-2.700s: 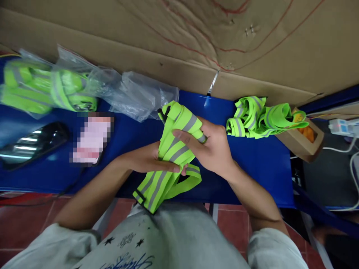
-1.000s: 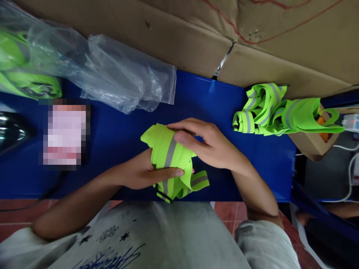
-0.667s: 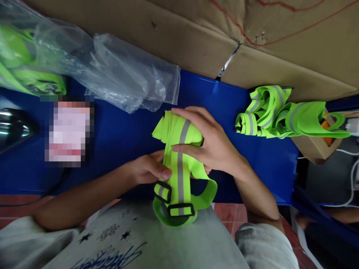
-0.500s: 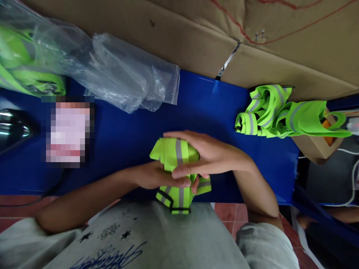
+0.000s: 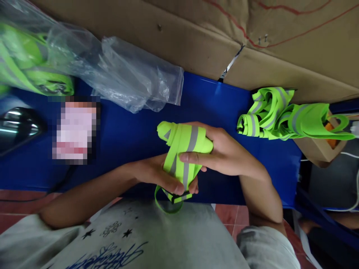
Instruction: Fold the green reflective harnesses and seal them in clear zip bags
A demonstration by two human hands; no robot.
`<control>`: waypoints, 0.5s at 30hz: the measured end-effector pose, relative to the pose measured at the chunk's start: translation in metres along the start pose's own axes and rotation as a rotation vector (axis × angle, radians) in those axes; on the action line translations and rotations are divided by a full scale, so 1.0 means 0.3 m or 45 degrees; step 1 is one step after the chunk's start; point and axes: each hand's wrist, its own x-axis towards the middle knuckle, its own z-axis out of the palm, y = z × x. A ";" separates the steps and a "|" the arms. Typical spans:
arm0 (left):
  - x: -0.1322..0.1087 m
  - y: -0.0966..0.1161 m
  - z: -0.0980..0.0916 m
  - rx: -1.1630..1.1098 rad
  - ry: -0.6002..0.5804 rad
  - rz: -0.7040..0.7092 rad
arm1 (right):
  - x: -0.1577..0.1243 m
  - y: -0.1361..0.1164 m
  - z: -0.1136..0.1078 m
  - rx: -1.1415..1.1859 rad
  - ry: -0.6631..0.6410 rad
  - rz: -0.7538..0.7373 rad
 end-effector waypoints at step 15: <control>-0.037 0.022 -0.017 0.734 0.219 0.127 | -0.018 -0.022 -0.022 0.041 0.171 0.006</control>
